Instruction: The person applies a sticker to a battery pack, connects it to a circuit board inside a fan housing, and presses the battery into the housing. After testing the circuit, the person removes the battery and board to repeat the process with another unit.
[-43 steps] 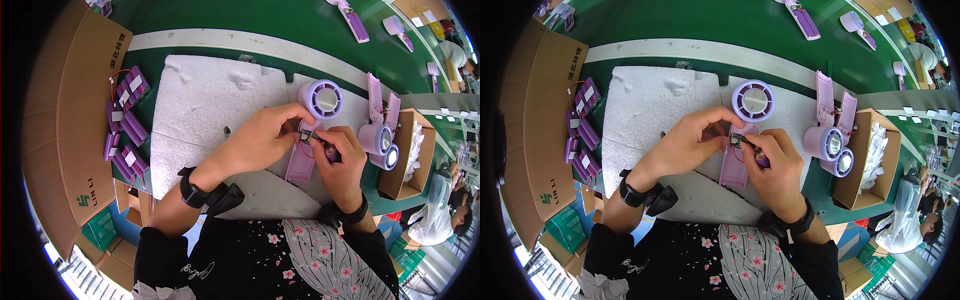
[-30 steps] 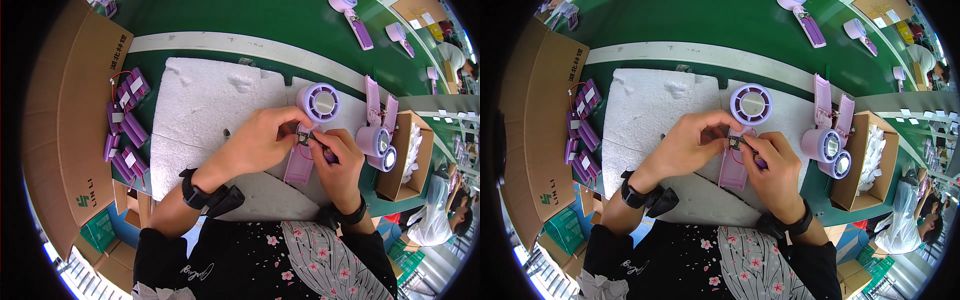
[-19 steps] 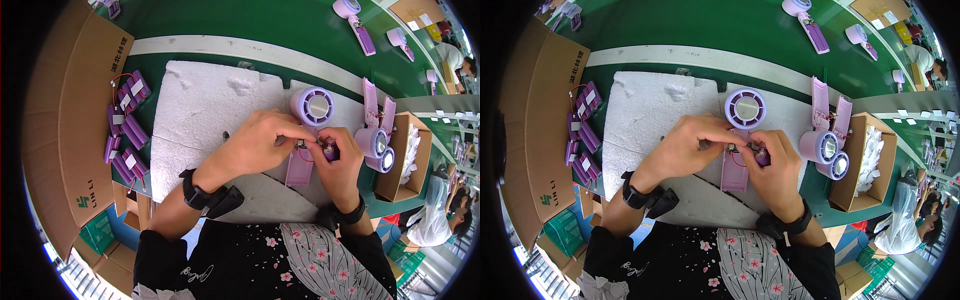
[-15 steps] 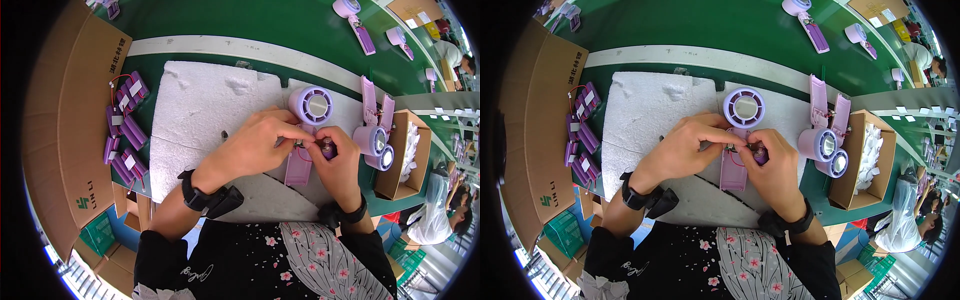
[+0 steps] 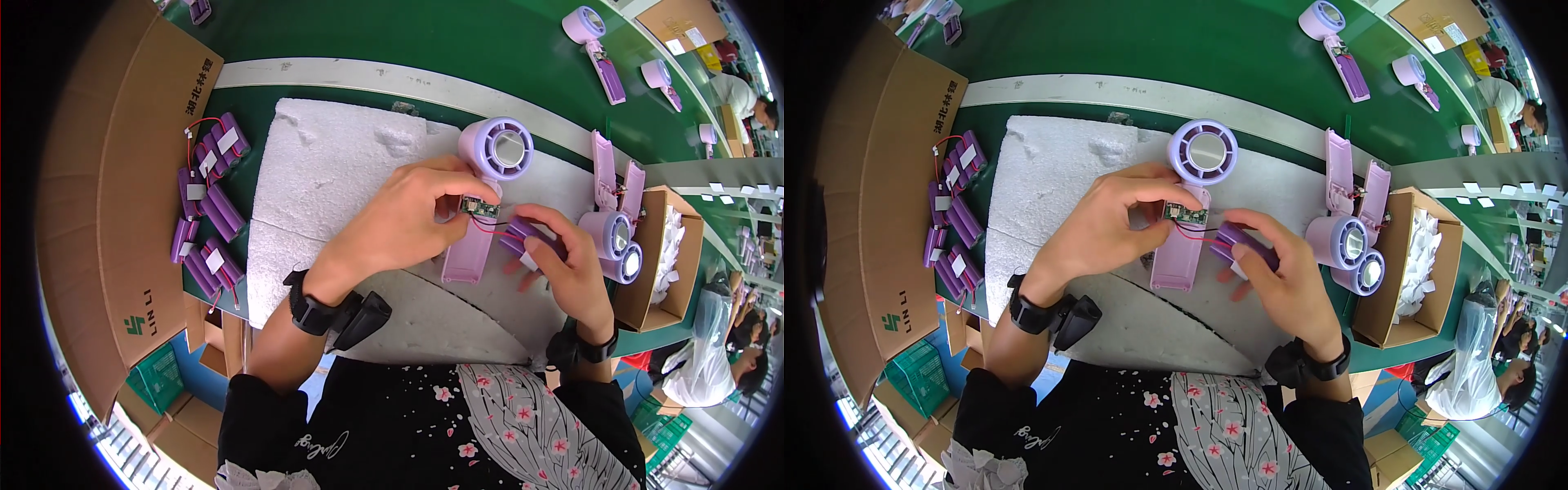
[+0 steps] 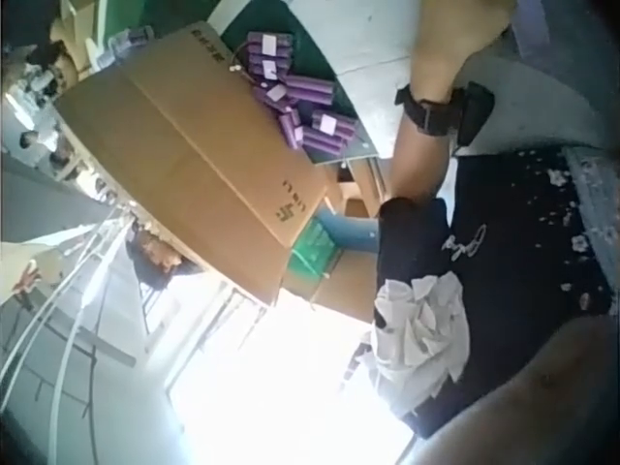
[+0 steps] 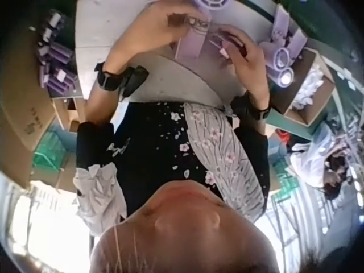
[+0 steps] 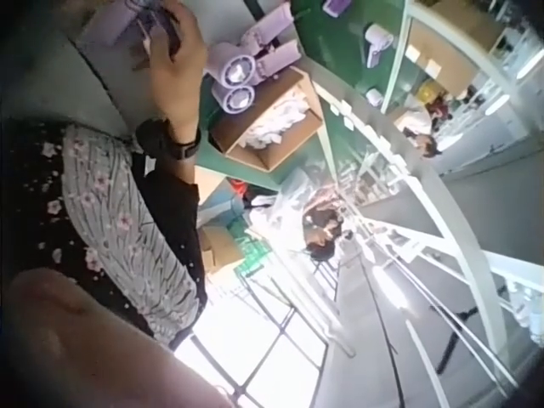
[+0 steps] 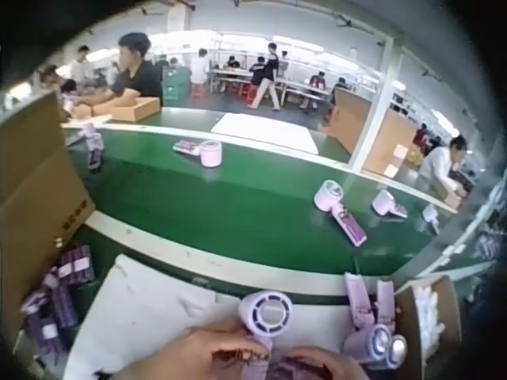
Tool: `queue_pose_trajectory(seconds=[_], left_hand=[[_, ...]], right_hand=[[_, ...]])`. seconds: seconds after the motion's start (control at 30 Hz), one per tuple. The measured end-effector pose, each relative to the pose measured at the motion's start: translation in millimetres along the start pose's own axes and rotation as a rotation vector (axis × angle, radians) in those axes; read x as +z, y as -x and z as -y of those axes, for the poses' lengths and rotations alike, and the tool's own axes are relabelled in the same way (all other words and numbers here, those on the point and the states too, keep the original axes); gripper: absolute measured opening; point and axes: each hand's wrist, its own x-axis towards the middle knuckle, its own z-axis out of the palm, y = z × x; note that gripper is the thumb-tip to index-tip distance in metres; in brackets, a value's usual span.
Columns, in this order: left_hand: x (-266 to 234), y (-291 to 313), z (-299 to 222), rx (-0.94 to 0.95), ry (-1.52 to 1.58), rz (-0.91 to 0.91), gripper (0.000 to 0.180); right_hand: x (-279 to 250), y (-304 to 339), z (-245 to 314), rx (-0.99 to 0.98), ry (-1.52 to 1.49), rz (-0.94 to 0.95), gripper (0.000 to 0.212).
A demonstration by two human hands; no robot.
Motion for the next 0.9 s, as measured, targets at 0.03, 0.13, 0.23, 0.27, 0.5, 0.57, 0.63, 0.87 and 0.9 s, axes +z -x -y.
queue_pose_trajectory(seconds=[0.03,0.13,0.23,0.27,0.5,0.57,0.63,0.87,0.9], left_hand=[[0.6,-0.8,-0.4,-0.003,0.016,-0.004,0.038],[1.5,-3.1,-2.0,-0.008,0.050,-0.010,0.037],[0.9,-3.5,-3.2,-0.033,0.028,-0.008,0.036],[1.2,-3.6,-3.2,-0.032,0.029,-0.008,0.036],[3.8,-2.0,-2.4,0.032,-0.022,-0.043,0.035],[6.2,-0.5,-1.0,0.050,-0.040,-0.050,0.035],[8.1,0.4,-0.3,0.073,-0.069,-0.047,0.034],[10.4,-1.8,-0.9,0.076,-0.063,-0.064,0.035],[9.7,-3.0,-0.9,0.077,-0.084,-0.046,0.036]], right_hand=[[-3.0,0.9,3.2,0.075,0.117,-0.020,0.032],[-5.3,-2.5,-12.0,-0.212,0.451,-0.196,0.029],[-3.4,-0.9,-15.0,-0.422,0.670,-0.309,0.025],[-1.6,0.1,-14.7,-0.489,0.721,-0.334,0.024],[-1.1,8.3,-19.6,-0.696,0.877,-0.337,0.015],[0.2,12.4,-19.8,-0.699,0.913,-0.329,0.014],[1.9,12.4,-19.9,-0.714,0.932,-0.330,0.014],[3.2,8.8,-23.9,-0.710,1.024,-0.350,0.013],[1.4,8.3,-24.8,-0.699,1.012,-0.353,0.014]])
